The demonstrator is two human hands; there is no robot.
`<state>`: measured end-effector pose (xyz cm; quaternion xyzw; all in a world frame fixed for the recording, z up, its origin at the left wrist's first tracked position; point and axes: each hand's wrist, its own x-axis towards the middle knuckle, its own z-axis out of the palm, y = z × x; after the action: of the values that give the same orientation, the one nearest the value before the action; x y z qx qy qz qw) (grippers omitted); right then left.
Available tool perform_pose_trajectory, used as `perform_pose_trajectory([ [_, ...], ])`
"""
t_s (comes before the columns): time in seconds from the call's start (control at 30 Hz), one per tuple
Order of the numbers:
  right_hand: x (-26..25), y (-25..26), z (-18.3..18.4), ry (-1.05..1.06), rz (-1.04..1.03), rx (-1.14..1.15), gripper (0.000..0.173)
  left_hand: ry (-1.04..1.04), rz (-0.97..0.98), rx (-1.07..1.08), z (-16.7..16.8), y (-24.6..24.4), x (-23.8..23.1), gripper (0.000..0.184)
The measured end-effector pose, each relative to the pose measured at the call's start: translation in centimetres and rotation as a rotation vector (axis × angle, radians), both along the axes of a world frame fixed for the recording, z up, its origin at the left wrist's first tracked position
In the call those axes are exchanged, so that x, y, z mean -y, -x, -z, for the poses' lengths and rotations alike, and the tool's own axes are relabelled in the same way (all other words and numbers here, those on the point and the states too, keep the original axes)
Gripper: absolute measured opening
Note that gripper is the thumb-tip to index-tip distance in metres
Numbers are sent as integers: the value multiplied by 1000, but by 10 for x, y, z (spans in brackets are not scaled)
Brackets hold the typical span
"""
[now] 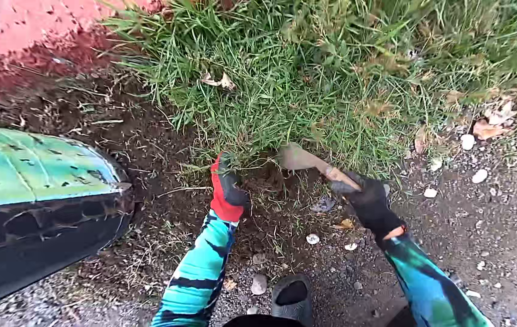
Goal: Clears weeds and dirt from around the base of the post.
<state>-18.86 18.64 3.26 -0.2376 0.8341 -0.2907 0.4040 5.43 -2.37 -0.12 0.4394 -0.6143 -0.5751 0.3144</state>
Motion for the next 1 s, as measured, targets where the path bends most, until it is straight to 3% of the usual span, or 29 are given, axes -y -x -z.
perform_pose_trajectory([
  [0.13,-56,10,-26,59,94,77,53,30,72,8,-10,-12,-5,40],
  [0.23,-103,15,-34,74,255,106,57,-102,13,-70,-19,-1,0,33],
  [0.33,-30,-36,-9,138,192,101,44,21,56,-38,-16,-6,-14,39],
  [0.4,28,-64,6,158,188,114,44,240,113,-39,-17,-7,2,41],
  [0.43,36,-66,8,155,184,135,46,209,78,-46,-18,-13,8,36],
  [0.53,-6,-50,-5,122,119,141,51,275,168,128,-21,-46,3,48],
  [0.63,-78,-22,-26,156,227,97,58,304,212,43,-24,-42,7,40],
  [0.7,-100,-14,-37,133,306,60,57,221,197,-10,-23,-41,4,35],
  [0.8,-22,-22,-35,54,172,-54,50,83,125,-104,-15,-37,-12,32],
  [0.87,23,-16,-34,59,40,-96,48,150,134,-110,-11,-40,-9,38],
  [0.93,23,-2,-36,90,-19,-82,48,153,130,-133,-9,-48,-5,34],
  [1.0,-14,3,-45,99,34,-30,50,58,119,-190,-15,-66,-10,30],
])
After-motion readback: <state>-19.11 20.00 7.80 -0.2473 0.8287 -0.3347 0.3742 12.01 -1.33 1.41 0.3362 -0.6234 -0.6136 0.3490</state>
